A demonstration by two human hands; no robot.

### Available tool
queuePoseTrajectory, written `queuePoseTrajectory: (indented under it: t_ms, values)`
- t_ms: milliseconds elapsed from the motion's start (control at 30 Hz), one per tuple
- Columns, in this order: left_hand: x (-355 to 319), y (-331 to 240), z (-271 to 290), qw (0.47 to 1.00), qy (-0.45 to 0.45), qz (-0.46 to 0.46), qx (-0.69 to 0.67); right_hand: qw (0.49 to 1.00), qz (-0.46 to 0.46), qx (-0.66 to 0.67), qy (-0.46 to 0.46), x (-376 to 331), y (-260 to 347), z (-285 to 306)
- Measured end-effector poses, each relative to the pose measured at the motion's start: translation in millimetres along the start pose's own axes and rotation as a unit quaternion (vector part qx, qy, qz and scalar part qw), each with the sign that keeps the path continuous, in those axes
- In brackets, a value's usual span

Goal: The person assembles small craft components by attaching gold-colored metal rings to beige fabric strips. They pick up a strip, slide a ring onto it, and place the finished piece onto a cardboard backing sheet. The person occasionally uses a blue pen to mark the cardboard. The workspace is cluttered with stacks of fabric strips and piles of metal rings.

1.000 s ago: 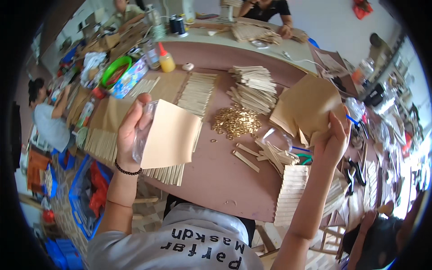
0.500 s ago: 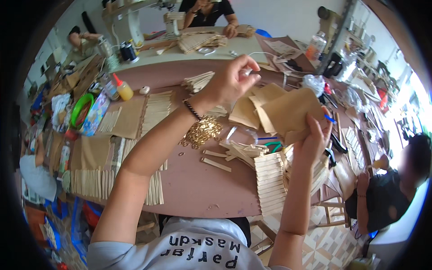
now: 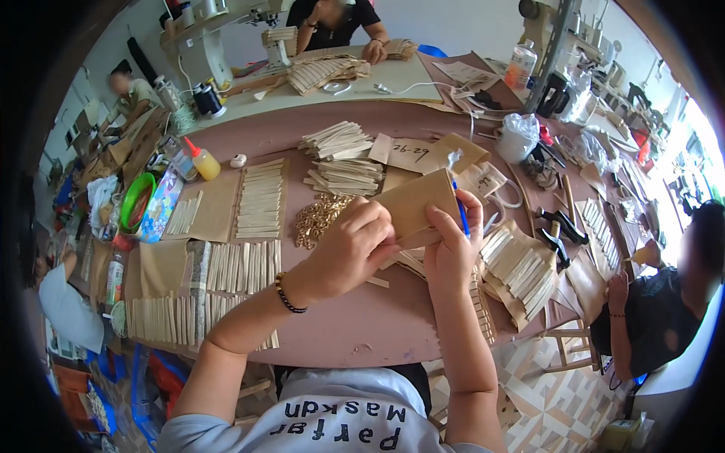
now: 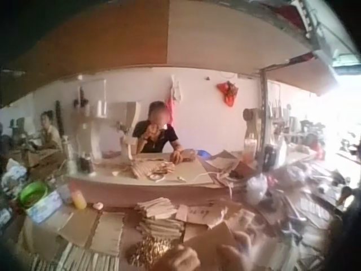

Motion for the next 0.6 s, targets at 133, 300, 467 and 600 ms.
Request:
queuePoseTrajectory:
  t_ms: [133, 300, 467, 600]
  values:
    - [-20.7, -6.1, 39.0, 0.992, 0.032, -0.099, 0.072, 0.989, -0.146, 0.002, 0.002, -2.2, -21.5, -5.7]
    - [-63.3, -25.5, 73.7, 0.982, 0.032, -0.144, 0.116, 0.978, -0.18, -0.098, 0.032, -24.0, -40.4, -29.8]
    - [-101.7, -59.0, 84.5, 0.968, 0.019, -0.19, 0.166, 0.971, -0.139, -0.174, 0.086, -44.8, -54.7, -65.4]
    - [-123.7, -72.7, 84.3, 0.983, -0.012, -0.134, 0.122, 0.971, -0.111, -0.176, 0.122, -45.9, -73.4, -75.2]
Point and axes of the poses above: each hand's wrist, its own x-axis towards the middle knuckle, its own z-axis out of the back of the hand, y = z × x, the point moved 7 cm from there along x, towards the middle knuckle, and after that the axes turned 4 degrees about x, right-handed, at the moved point
